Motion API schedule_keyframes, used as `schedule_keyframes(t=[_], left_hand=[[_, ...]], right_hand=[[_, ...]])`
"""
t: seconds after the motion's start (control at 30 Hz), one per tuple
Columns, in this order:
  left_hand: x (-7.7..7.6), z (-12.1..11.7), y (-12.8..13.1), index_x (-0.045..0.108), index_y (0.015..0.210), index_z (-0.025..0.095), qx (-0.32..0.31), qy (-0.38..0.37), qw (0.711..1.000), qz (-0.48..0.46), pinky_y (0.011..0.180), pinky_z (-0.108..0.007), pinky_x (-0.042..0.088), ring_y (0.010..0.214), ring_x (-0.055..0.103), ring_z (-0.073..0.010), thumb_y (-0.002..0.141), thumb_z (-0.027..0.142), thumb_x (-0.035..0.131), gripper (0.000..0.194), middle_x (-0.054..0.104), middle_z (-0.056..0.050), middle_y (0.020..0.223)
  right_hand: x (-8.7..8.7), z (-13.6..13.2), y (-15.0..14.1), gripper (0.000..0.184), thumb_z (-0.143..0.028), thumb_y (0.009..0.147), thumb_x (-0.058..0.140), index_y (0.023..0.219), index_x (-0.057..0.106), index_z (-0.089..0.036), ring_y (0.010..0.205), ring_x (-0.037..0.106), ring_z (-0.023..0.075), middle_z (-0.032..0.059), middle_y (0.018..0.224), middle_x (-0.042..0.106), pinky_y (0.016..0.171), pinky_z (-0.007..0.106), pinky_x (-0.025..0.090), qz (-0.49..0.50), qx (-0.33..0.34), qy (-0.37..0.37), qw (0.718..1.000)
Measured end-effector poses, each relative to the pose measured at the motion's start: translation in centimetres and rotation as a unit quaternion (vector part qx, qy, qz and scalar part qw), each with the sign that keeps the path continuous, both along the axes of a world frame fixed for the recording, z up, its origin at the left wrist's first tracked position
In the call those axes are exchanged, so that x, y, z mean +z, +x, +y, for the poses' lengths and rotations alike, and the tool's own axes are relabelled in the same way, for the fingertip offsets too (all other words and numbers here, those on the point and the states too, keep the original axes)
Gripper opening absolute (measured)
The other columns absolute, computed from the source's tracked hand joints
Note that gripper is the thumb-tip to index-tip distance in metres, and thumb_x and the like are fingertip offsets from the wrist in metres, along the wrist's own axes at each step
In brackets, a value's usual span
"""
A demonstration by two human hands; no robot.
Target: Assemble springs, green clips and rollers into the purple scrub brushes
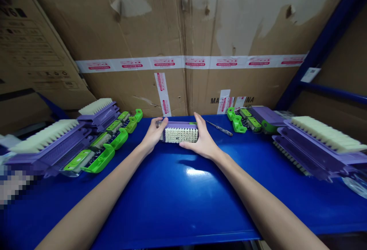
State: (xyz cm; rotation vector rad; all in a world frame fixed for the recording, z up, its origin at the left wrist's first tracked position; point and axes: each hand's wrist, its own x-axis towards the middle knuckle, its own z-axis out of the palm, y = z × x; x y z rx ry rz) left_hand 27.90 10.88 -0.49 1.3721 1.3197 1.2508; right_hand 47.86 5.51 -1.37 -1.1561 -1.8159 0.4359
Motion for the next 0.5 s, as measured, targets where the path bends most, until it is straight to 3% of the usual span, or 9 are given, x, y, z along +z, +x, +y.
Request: schedule_keyframes(t=[0.1, 0.2, 0.33, 0.5], left_hand=[[-0.1, 0.1, 0.1, 0.039, 0.118, 0.017, 0.009, 0.000, 1.000, -0.003, 0.081, -0.030, 0.048, 0.090, 0.062, -0.0186, 0.078, 0.055, 0.061, 0.060, 0.062, -0.007, 0.094], [-0.4, 0.4, 0.0, 0.039, 0.117, 0.017, 0.018, 0.014, 1.000, -0.002, 0.079, -0.029, 0.048, 0.091, 0.062, -0.0191, 0.075, 0.061, 0.060, 0.065, 0.062, -0.008, 0.098], [-0.8, 1.1, -0.5, 0.044, 0.113, 0.018, 0.014, 0.009, 1.000, -0.027, 0.073, -0.029, 0.050, 0.087, 0.064, -0.0195, 0.076, 0.069, 0.052, 0.063, 0.063, -0.010, 0.100], [-1.0, 1.3, -0.8, 0.058, 0.103, 0.016, -0.033, 0.020, 0.998, -0.052, 0.090, -0.032, 0.047, 0.106, 0.061, -0.0233, 0.081, 0.062, 0.051, 0.052, 0.065, -0.011, 0.110]], right_hand=[[-0.1, 0.1, 0.2, 0.115, -0.053, 0.060, 0.076, 0.149, 0.011, -0.023, 0.140, 0.020, 0.0329, 0.0154, 0.151, 0.021, 0.112, 0.056, 0.020, -0.093, 0.011, 0.071, 0.993], [-0.4, 0.3, 0.4, 0.108, -0.044, 0.064, 0.074, 0.149, 0.012, -0.019, 0.128, 0.038, 0.0329, 0.0176, 0.138, 0.038, 0.107, 0.055, 0.030, -0.125, 0.002, 0.092, 0.988], [-0.6, 0.4, 0.3, 0.114, -0.046, 0.063, 0.074, 0.150, 0.008, -0.016, 0.115, 0.050, 0.0326, 0.0166, 0.124, 0.053, 0.099, 0.051, 0.039, -0.074, -0.026, 0.020, 0.997], [-0.3, 0.1, -0.2, 0.123, -0.057, 0.058, 0.074, 0.150, 0.003, -0.016, 0.121, 0.046, 0.0370, 0.0193, 0.127, 0.052, 0.100, 0.056, 0.033, -0.074, -0.122, -0.060, 0.988]])
